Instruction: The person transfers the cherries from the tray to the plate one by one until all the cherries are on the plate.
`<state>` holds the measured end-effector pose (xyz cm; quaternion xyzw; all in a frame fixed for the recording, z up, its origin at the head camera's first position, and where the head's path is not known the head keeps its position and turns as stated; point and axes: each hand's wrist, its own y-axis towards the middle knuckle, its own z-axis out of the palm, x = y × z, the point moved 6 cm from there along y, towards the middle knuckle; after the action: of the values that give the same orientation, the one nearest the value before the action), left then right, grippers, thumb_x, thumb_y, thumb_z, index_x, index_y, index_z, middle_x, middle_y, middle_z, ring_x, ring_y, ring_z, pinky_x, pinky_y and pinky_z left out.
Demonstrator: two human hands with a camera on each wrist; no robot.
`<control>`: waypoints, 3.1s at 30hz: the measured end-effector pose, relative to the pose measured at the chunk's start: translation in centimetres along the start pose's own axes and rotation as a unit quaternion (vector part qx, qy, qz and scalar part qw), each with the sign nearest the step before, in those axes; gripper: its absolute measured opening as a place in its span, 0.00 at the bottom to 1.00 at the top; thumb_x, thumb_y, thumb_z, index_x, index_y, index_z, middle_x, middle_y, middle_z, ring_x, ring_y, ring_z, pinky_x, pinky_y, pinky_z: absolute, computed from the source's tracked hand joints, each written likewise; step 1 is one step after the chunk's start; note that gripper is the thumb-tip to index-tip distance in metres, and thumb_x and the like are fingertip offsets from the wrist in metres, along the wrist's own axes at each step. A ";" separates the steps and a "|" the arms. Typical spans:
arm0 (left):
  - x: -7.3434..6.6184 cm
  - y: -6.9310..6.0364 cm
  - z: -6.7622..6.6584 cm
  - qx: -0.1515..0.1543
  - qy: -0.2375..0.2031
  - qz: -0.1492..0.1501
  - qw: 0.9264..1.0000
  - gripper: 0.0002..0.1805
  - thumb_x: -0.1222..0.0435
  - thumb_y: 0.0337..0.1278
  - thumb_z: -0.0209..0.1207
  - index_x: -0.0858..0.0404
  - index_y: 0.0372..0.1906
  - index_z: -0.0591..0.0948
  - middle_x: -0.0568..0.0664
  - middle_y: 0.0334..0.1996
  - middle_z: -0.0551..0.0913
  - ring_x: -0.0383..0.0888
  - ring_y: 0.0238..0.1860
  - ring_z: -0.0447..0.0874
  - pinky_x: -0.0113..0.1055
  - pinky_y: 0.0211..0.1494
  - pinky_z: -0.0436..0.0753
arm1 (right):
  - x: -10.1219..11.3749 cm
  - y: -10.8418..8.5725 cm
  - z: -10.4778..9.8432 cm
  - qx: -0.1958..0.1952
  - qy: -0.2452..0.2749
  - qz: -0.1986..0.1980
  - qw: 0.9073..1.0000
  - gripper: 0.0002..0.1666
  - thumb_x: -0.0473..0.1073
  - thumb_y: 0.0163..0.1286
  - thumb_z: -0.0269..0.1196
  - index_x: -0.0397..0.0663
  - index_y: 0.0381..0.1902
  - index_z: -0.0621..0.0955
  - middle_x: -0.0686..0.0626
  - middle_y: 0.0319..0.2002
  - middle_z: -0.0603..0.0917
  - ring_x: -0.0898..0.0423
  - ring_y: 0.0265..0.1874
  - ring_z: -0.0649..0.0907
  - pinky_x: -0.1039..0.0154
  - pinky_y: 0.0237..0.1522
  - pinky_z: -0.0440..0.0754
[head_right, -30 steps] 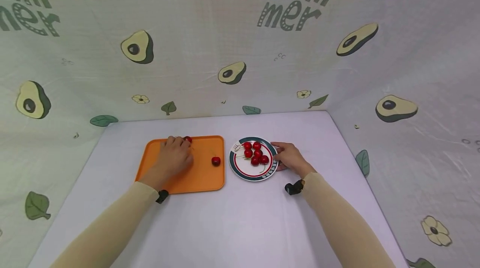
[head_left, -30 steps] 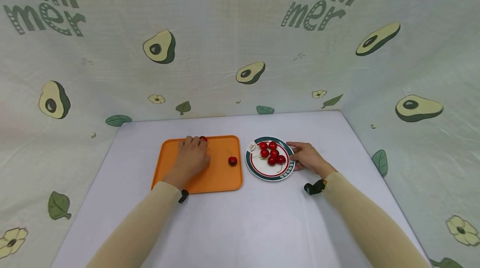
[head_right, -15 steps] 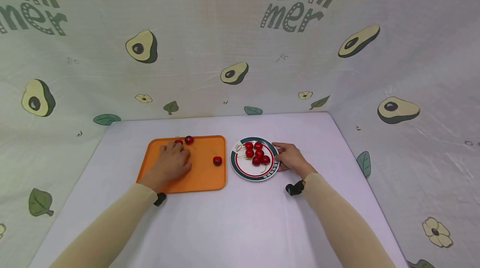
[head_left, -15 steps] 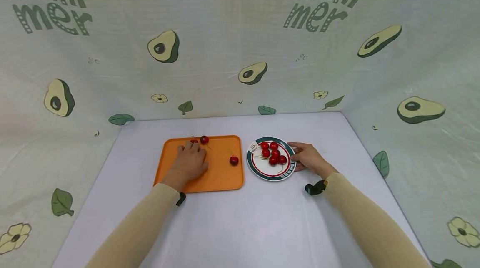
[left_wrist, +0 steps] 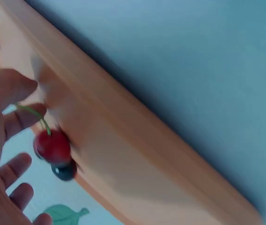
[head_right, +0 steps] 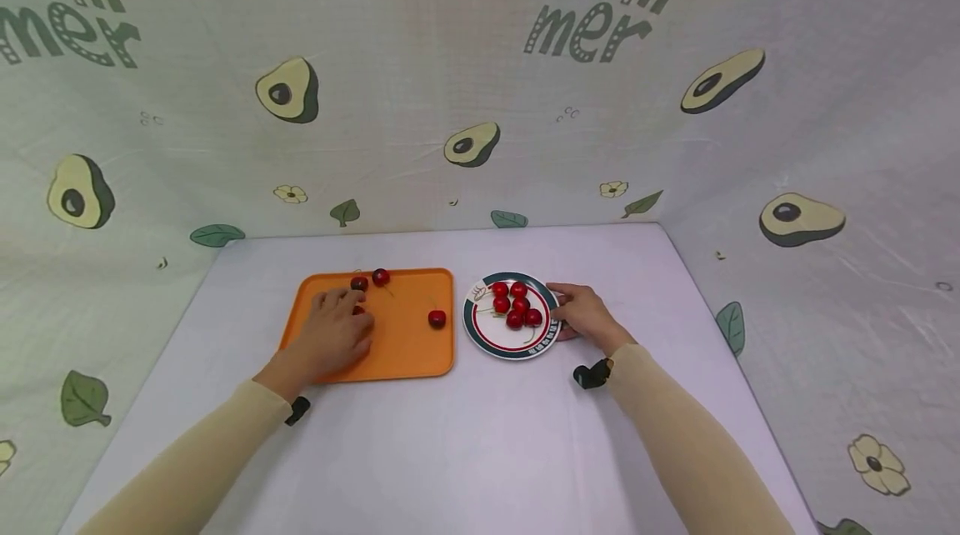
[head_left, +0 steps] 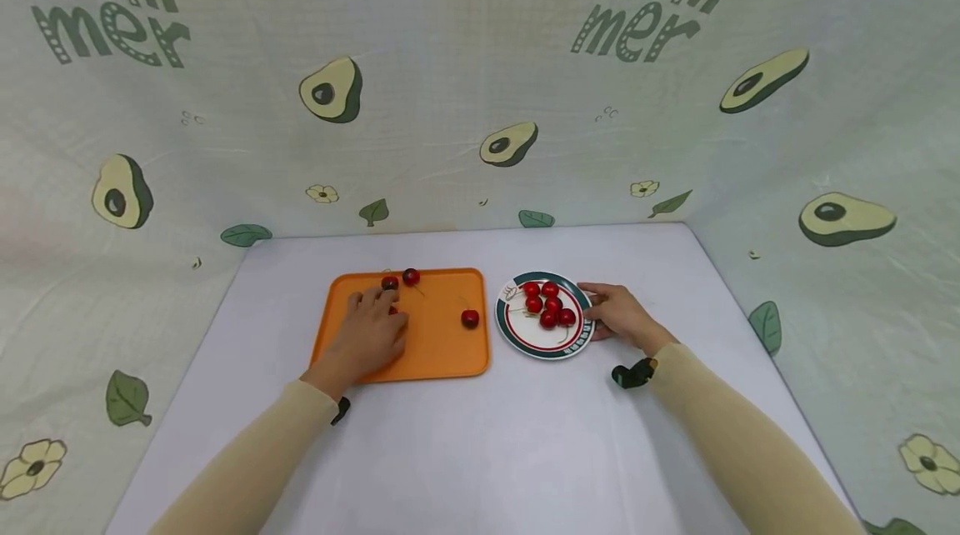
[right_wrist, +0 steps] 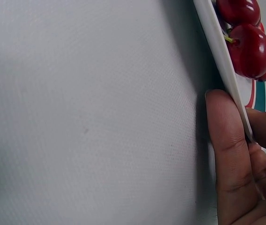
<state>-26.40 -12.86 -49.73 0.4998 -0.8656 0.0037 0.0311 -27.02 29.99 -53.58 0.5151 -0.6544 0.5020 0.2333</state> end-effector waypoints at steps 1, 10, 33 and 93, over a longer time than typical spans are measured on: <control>0.2 -0.3 0.0 0.000 -0.002 0.002 1.000 0.14 0.54 0.68 0.63 0.57 0.48 0.88 0.61 0.68 0.74 0.65 0.70 0.65 0.66 0.72 0.60 | 0.0 0.0 0.0 0.000 -0.001 0.000 1.000 0.39 0.33 0.77 0.60 0.52 0.82 0.65 0.33 0.67 0.74 0.50 0.38 0.86 0.57 0.38 0.90; 2.4 -2.5 0.0 0.012 -0.044 -0.026 0.999 0.14 0.53 0.66 0.62 0.55 0.46 0.89 0.59 0.67 0.75 0.64 0.70 0.64 0.66 0.72 0.60 | -0.1 0.2 -0.2 0.000 -0.002 -0.005 1.000 0.39 0.34 0.77 0.60 0.52 0.82 0.65 0.33 0.70 0.73 0.49 0.40 0.85 0.57 0.38 0.90; 6.5 -0.6 0.3 0.027 -0.058 -0.097 0.993 0.20 0.58 0.68 0.65 0.60 0.60 0.85 0.64 0.60 0.78 0.67 0.62 0.65 0.67 0.64 0.67 | 0.2 0.2 0.1 0.002 0.005 -0.003 1.000 0.39 0.33 0.77 0.60 0.51 0.82 0.65 0.33 0.68 0.74 0.50 0.39 0.85 0.57 0.38 0.90; -1.4 4.4 -5.4 -0.088 0.015 0.018 0.996 0.09 0.60 0.73 0.63 0.62 0.46 0.84 0.53 0.38 0.78 0.55 0.46 0.70 0.52 0.53 0.71 | 0.2 0.2 -0.2 -0.003 -0.007 0.005 1.000 0.39 0.33 0.76 0.61 0.52 0.82 0.66 0.35 0.62 0.76 0.51 0.38 0.86 0.56 0.38 0.90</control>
<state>-29.27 -9.25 -44.34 0.4790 -0.8711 -0.0640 0.0877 -27.34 30.01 -53.43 0.5142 -0.6601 0.4980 0.2277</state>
